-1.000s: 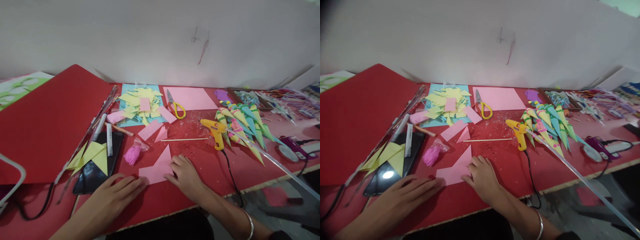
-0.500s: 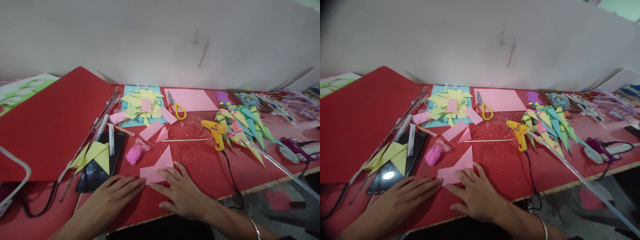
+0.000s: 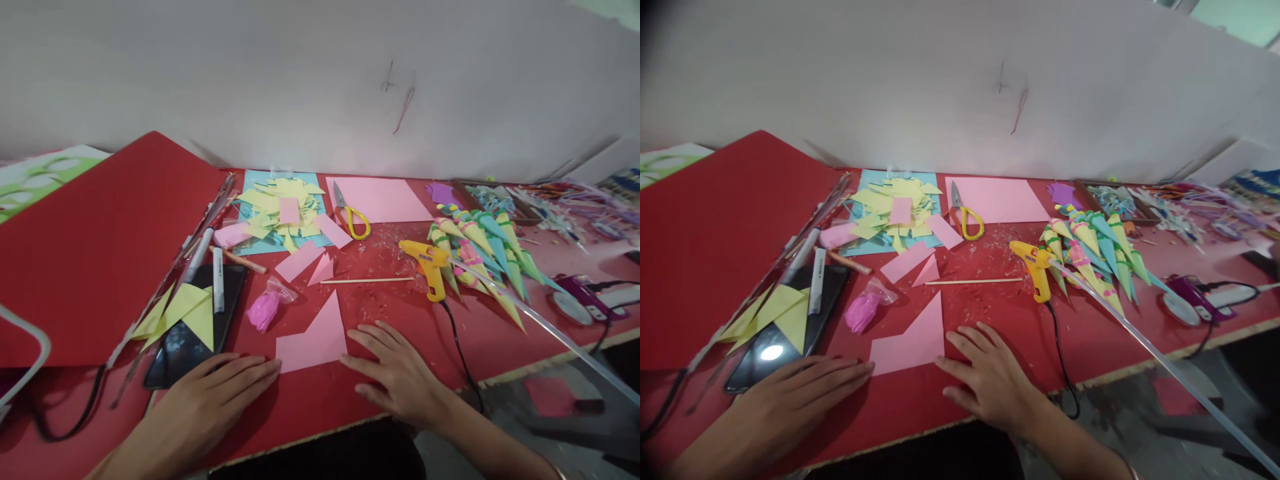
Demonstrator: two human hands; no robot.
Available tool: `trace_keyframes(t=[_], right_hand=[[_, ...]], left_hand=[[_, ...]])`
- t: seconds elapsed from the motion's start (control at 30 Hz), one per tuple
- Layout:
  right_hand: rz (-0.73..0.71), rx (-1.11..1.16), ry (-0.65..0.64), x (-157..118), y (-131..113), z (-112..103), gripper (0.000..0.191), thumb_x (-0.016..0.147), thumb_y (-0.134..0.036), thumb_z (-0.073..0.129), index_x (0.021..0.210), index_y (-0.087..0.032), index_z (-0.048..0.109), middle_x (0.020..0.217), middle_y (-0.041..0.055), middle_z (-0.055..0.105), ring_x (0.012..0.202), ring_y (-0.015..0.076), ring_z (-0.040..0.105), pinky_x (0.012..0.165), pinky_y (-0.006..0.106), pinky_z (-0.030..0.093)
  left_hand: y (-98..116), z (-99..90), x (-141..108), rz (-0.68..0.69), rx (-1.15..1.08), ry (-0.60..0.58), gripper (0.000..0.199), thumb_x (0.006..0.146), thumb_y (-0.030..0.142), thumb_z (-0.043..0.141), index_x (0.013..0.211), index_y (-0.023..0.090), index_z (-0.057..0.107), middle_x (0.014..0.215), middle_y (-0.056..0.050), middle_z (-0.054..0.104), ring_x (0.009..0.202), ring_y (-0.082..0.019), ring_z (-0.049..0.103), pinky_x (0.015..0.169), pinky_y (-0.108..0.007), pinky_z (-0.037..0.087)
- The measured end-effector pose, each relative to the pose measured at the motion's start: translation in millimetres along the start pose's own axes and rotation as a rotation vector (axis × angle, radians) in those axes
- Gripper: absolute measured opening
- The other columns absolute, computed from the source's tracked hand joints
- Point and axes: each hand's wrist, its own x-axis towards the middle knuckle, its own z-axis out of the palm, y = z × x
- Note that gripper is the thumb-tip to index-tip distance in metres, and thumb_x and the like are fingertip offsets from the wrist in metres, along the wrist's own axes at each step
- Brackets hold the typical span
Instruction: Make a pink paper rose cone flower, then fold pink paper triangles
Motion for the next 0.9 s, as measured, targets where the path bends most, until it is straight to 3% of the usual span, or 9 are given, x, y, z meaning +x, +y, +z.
trace_keyframes(t=[0.27,0.4,0.47,0.53,0.6,0.67,0.8,0.9], right_hand=[[0.023,0.036,0.055,-7,3,-1,0.033,0.085,-0.040,0.047,0.115,-0.029,0.056,0.121,0.0041,0.056,0.112,0.0223,0.049,0.095,0.042,0.037],[0.095,0.165,0.136,4,6,-5,0.024,0.088,-0.027,0.041,0.099,-0.022,0.063,0.104,0.0056,0.063,0.095,0.0186,0.056,0.085,0.034,0.043],[0.130,0.229,0.174,13,6,-6,0.024,0.088,-0.022,0.040,0.102,-0.020,0.060,0.101,0.0064,0.062,0.092,0.0176,0.055,0.083,0.032,0.043],[0.121,0.273,0.146,25,3,-4,0.030,0.086,-0.025,0.046,0.114,-0.018,0.052,0.110,0.0075,0.059,0.101,0.0190,0.051,0.088,0.033,0.040],[0.092,0.280,0.062,37,-3,-1,0.049,0.081,-0.032,0.054,0.125,-0.015,0.041,0.119,0.0098,0.053,0.107,0.0220,0.046,0.091,0.035,0.037],[0.114,0.265,-0.014,46,-9,2,0.053,0.077,-0.034,0.060,0.123,-0.016,0.042,0.116,0.0096,0.052,0.103,0.0243,0.045,0.088,0.038,0.037],[0.185,0.271,-0.096,56,-14,2,0.032,0.075,-0.031,0.062,0.104,-0.019,0.053,0.102,0.0064,0.054,0.096,0.0238,0.044,0.082,0.038,0.034],[0.172,0.319,-0.095,56,-11,-6,0.011,0.081,-0.022,0.054,0.091,-0.020,0.055,0.093,0.0032,0.055,0.091,0.0194,0.045,0.078,0.034,0.031]], left_hand=[[-3,-7.1,1,0.039,0.026,-0.035,0.064,0.071,0.004,0.042,0.128,0.033,0.041,0.120,0.008,0.058,0.097,-0.011,0.061,0.085,-0.023,0.044],[-3,-11.2,4,0.056,0.055,-0.032,0.060,0.071,0.005,0.043,0.125,0.032,0.045,0.118,0.009,0.059,0.095,-0.011,0.062,0.084,-0.022,0.043],[-3,-12.4,5,0.060,0.059,-0.045,0.058,0.073,0.006,0.043,0.125,0.032,0.045,0.119,0.009,0.059,0.097,-0.011,0.061,0.086,-0.022,0.042],[-4,-12.4,5,0.071,0.061,-0.063,0.056,0.075,0.008,0.043,0.126,0.031,0.043,0.121,0.008,0.058,0.100,-0.011,0.059,0.088,-0.022,0.039],[-3,-11.3,5,0.055,0.072,-0.059,0.056,0.075,0.008,0.042,0.126,0.030,0.043,0.121,0.008,0.058,0.101,-0.011,0.058,0.090,-0.023,0.037],[-2,-9.7,5,0.027,0.085,-0.050,0.055,0.074,0.007,0.041,0.124,0.030,0.045,0.119,0.008,0.059,0.100,-0.012,0.058,0.090,-0.024,0.036],[4,-7.9,9,0.003,0.112,-0.028,0.053,0.072,0.006,0.042,0.119,0.030,0.050,0.112,0.006,0.064,0.094,-0.013,0.059,0.087,-0.027,0.038],[9,-12.4,18,-0.031,0.152,0.127,0.040,0.074,0.007,0.040,0.100,0.029,0.060,0.095,0.005,0.069,0.080,-0.014,0.061,0.078,-0.028,0.041]])
